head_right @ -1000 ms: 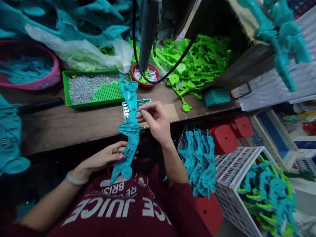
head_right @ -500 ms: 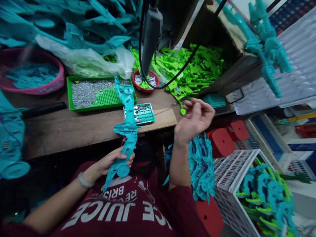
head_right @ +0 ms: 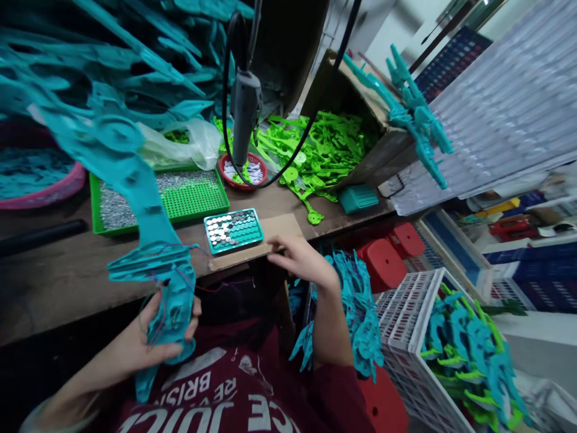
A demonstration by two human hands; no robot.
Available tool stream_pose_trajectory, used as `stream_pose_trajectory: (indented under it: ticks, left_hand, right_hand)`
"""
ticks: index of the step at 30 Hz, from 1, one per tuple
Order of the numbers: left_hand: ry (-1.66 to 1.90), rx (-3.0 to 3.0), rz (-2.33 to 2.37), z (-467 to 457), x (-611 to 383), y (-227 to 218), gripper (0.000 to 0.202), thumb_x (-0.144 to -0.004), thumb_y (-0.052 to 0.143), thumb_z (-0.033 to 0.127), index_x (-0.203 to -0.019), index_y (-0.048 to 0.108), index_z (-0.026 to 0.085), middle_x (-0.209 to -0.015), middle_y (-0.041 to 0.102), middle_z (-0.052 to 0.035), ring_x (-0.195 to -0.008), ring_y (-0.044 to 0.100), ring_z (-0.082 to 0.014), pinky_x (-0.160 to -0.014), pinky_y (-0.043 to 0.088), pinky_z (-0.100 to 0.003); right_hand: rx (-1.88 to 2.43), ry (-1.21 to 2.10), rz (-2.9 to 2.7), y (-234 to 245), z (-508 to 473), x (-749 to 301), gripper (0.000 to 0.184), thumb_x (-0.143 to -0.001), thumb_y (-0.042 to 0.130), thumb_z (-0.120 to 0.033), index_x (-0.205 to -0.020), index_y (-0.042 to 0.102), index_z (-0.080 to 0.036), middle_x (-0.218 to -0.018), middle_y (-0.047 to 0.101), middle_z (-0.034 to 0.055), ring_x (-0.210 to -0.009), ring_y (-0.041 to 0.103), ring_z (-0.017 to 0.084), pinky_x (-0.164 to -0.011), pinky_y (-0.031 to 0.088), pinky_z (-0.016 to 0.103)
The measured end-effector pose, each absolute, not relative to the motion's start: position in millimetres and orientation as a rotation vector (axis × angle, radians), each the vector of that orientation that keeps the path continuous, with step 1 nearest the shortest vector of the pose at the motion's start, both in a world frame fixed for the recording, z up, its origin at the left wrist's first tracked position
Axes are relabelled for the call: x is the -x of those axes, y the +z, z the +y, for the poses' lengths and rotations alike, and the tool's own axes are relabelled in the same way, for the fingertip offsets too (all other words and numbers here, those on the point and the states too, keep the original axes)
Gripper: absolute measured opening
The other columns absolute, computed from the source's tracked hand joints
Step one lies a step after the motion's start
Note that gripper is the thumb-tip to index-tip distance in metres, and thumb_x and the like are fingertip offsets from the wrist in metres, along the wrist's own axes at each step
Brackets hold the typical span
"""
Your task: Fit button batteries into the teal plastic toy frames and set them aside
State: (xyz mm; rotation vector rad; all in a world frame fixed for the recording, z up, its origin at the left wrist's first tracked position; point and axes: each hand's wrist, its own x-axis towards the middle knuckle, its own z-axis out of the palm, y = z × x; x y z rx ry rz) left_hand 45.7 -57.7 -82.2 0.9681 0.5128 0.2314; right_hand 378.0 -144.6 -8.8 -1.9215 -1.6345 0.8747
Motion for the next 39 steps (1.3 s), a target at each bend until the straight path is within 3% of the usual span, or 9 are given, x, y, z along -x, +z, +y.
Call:
stream_pose_trajectory:
  ticks: [2, 5, 11, 18, 30, 32, 35, 37, 39]
  left_hand:
    - [0.317, -0.993, 0.641, -56.7, -49.2, -73.4, 0.036, -0.085, 0.075, 0.041, -0.113, 0.062, 0.023, -0.088, 0.07, -0.0051, -0.078, 0.066, -0.0178, -0.068, 0.054, -0.026]
    - [0.398, -0.872, 0.753, -55.5, -55.5, -62.1, 0.037, -0.095, 0.056, 0.053, -0.108, 0.064, 0.02, -0.081, 0.071, -0.0066, -0.07, 0.066, -0.0175, -0.06, 0.055, -0.025]
    - [0.439, -0.814, 0.781, -42.9, -61.2, -64.2, 0.037, -0.084, 0.073, 0.051, -0.101, 0.066, 0.019, -0.075, 0.072, -0.0049, -0.064, 0.068, -0.0187, -0.055, 0.058, -0.026]
    - [0.467, -0.783, 0.838, -28.8, -75.5, -64.6, 0.04, -0.082, 0.072, 0.055, -0.093, 0.067, 0.017, -0.077, 0.075, -0.0059, -0.062, 0.07, -0.0185, -0.055, 0.058, -0.027]
    - [0.528, -0.916, 0.819, -16.3, -85.6, -59.6, 0.047, -0.085, 0.063, 0.064, -0.088, 0.066, 0.017, -0.068, 0.073, -0.0049, -0.059, 0.068, -0.0185, -0.057, 0.055, -0.027]
    - [0.538, -0.975, 0.832, -14.4, -85.1, -59.2, 0.047, -0.088, 0.059, 0.064, -0.088, 0.067, 0.018, -0.07, 0.073, -0.0048, -0.062, 0.069, -0.0197, -0.061, 0.056, -0.029]
    - [0.643, -1.072, 0.9, -15.6, -87.1, -59.4, 0.037, -0.091, 0.06, 0.055, -0.094, 0.071, 0.02, -0.09, 0.077, -0.0055, -0.092, 0.072, -0.0242, -0.087, 0.056, -0.032]
    - [0.725, -1.101, 0.948, -18.7, -89.4, -59.5, 0.03, -0.089, 0.064, 0.049, -0.097, 0.073, 0.021, -0.107, 0.077, -0.0054, -0.116, 0.065, -0.026, -0.105, 0.046, -0.033]
    - [0.759, -1.097, 0.986, -22.0, -91.0, -59.3, 0.031, -0.087, 0.067, 0.047, -0.1, 0.073, 0.02, -0.116, 0.074, -0.0068, -0.126, 0.059, -0.0277, -0.114, 0.038, -0.035]
  right_hand:
    - [1.995, 0.536, -1.664, -25.0, -109.8, -358.9, 0.01, -0.095, 0.06, -0.021, -0.104, 0.064, -0.017, -0.091, 0.067, 0.0035, -0.073, 0.062, 0.014, -0.068, 0.048, 0.026]
    - [2.012, 0.513, -1.814, -46.4, -74.4, -338.9, 0.005, -0.091, 0.066, -0.018, -0.095, 0.062, -0.017, -0.095, 0.061, 0.0047, -0.089, 0.06, 0.019, -0.08, 0.046, 0.03]
    - [1.966, 0.607, -1.807, -61.4, -71.8, -335.8, 0.009, -0.094, 0.06, -0.015, -0.088, 0.055, -0.019, -0.094, 0.053, 0.0029, -0.087, 0.054, 0.018, -0.081, 0.043, 0.03]
    - [1.888, 0.519, -1.844, -58.7, -71.5, -334.0, 0.009, -0.096, 0.051, -0.011, -0.093, 0.053, -0.019, -0.09, 0.054, 0.0033, -0.083, 0.052, 0.019, -0.077, 0.043, 0.03]
    - [1.807, 0.452, -1.953, -55.7, -70.0, -318.3, 0.01, -0.095, 0.056, -0.012, -0.088, 0.057, -0.019, -0.088, 0.058, 0.0042, -0.08, 0.057, 0.018, -0.072, 0.046, 0.029]
    - [1.667, 0.361, -1.833, -47.8, -74.7, -299.8, 0.009, -0.096, 0.057, -0.014, -0.088, 0.058, -0.019, -0.085, 0.059, 0.0032, -0.077, 0.058, 0.016, -0.069, 0.046, 0.028]
    - [1.476, 0.212, -1.82, -35.3, -81.1, -263.9, 0.008, -0.099, 0.055, -0.018, -0.093, 0.061, -0.019, -0.083, 0.062, 0.0039, -0.076, 0.059, 0.016, -0.068, 0.049, 0.028]
    - [1.437, 0.093, -1.932, -30.5, -83.6, -245.5, 0.014, -0.1, 0.05, -0.016, -0.094, 0.063, -0.018, -0.081, 0.063, 0.0055, -0.075, 0.059, 0.017, -0.068, 0.05, 0.03]
    - [1.448, 0.008, -2.039, -29.3, -85.9, -236.8, 0.02, -0.1, 0.046, -0.013, -0.096, 0.065, -0.016, -0.079, 0.062, 0.0068, -0.073, 0.058, 0.018, -0.066, 0.051, 0.031]
